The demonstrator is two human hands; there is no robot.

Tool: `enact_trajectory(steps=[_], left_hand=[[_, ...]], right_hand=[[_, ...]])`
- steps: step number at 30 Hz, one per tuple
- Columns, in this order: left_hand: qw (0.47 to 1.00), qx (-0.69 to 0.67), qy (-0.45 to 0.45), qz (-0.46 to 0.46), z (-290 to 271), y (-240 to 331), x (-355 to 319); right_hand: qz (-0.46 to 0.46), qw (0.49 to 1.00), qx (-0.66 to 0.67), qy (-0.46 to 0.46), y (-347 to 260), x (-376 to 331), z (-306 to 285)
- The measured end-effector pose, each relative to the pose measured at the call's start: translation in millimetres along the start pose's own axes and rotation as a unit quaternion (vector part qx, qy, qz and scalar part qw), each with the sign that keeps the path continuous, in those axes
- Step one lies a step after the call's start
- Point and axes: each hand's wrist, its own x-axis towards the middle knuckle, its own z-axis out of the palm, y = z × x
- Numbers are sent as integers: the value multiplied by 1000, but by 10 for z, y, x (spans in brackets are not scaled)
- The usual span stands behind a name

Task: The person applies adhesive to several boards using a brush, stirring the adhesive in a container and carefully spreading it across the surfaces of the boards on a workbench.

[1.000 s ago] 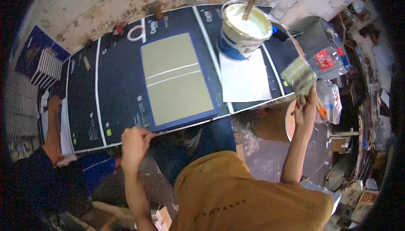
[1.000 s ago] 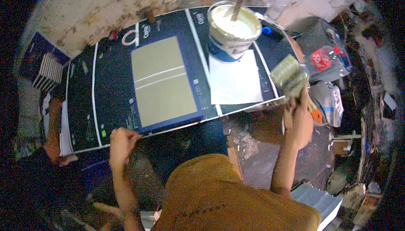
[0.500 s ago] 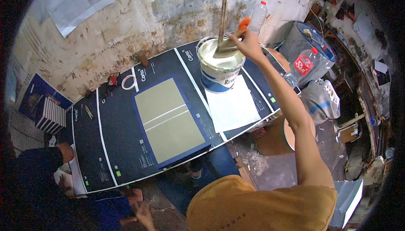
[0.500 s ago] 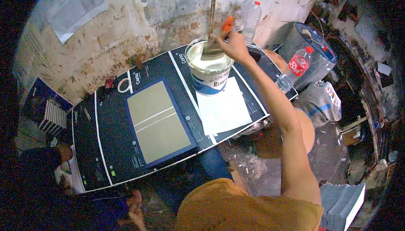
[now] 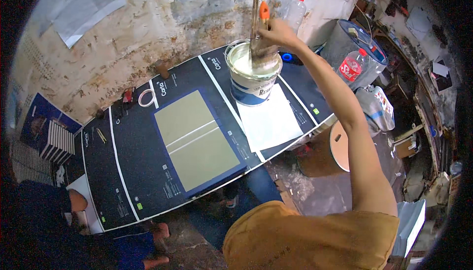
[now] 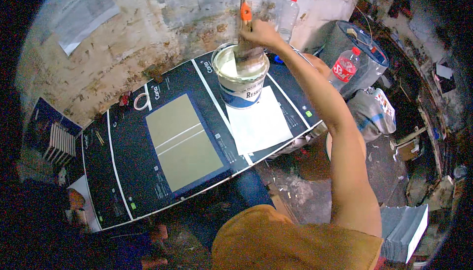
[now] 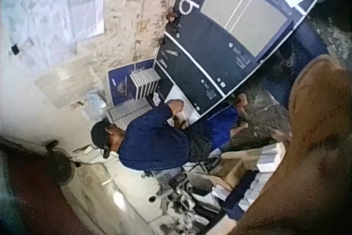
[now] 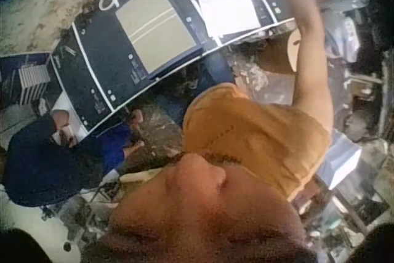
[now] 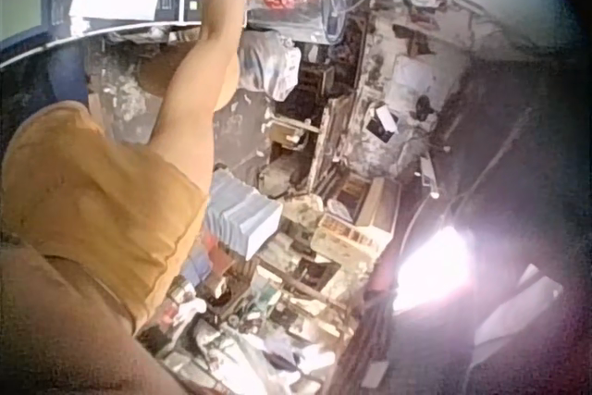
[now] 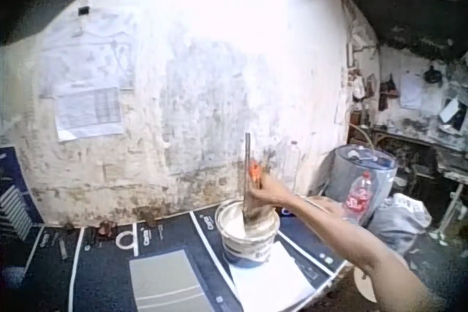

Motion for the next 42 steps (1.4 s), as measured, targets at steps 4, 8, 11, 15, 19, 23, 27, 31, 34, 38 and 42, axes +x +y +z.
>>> enact_trajectory(steps=[4, 8, 11, 15, 19, 23, 27, 31, 34, 38, 42], left_hand=[[970, -76, 207, 106, -193, 415, 249], [904, -397, 143, 74, -612, 1829, 586], [826, -533, 87, 160, -815, 3117, 651], [799, -524, 12, 295, -840, 4219, 403], [805, -520, -138, 251, -630, 4604, 196], [881, -385, -160, 224, -412, 4622, 115], [870, -402, -132, 252, -358, 4552, 105], [868, -398, -133, 267, -380, 4521, 104], [867, -393, -124, 279, -355, 4508, 109], [847, -439, -119, 275, -283, 4495, 121], [853, -466, -97, 214, -240, 4487, 91]], right_hand=[[-26, 994, 2, -104, -108, 107, 137], [-25, 988, -106, -105, -331, 332, 50], [-52, 980, -131, -139, -651, 466, -193], [-89, 967, -188, -147, -1261, 406, -360], [-233, 947, -203, -87, -1799, 183, 52], [-288, 957, -20, -22, -2153, -162, 785], [-179, 956, 229, -28, -2422, -671, 1425], [0, 976, 207, -68, -2179, -969, 1534], [-4, 981, 158, -113, -1692, -977, 1272], [86, 940, 328, -42, -1440, -1097, 987], [32, 890, 454, 38, -2062, -1347, 1287]])
